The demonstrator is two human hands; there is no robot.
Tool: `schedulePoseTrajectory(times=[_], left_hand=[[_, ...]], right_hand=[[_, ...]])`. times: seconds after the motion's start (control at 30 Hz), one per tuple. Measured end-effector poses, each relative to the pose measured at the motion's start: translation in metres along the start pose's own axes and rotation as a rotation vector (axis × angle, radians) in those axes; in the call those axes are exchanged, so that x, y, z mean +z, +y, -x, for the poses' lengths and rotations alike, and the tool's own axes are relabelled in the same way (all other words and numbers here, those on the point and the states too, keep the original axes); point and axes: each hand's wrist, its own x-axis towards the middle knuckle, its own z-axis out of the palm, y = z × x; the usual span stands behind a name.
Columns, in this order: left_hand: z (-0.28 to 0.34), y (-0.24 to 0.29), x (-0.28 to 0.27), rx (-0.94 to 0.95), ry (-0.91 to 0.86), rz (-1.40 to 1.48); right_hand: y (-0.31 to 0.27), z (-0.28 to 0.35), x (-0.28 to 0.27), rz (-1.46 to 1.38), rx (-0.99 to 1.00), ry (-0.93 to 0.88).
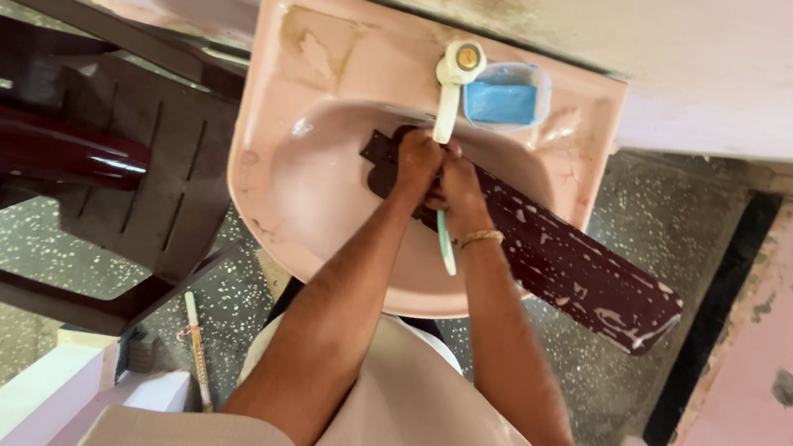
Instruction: The person scrubs a maroon plastic chair part with a toothbrush and soap in a pink sink, then rinses it under running water and places it on another chair.
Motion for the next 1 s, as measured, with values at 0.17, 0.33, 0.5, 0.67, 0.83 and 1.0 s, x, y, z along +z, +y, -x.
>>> schedulePoseTrajectory(times=[0.17,0.33,0.5,0.67,0.83,1.0], left_hand=[[0.029,0.020,-0.009,-0.029,0.064,-0.121],[0.058,0.048,-0.022,0.284,-0.001,-0.226],[0.077,0.096,-0.063,0.138,-0.072,-0.788],[0.091,0.140,-0.086,0.072,-0.162,-0.938],[0.076,0.173,-0.112,0.416,-0.125,-1.276],[0.027,0.208,-0.128,0.636,-0.036,-1.272]], right_hand=[[-0.002,-0.023,0.002,0.031,-0.099,-0.091],[0.020,-0.057,-0.007,-0.235,0.020,0.001],[0.043,-0.084,-0.018,-0.556,-0.111,-0.250],[0.039,-0.070,-0.005,-0.626,-0.084,-0.178],[0.018,-0.040,0.004,-0.393,-0.213,-0.241],[0.010,-0.029,-0.008,-0.145,-0.315,-0.204]])
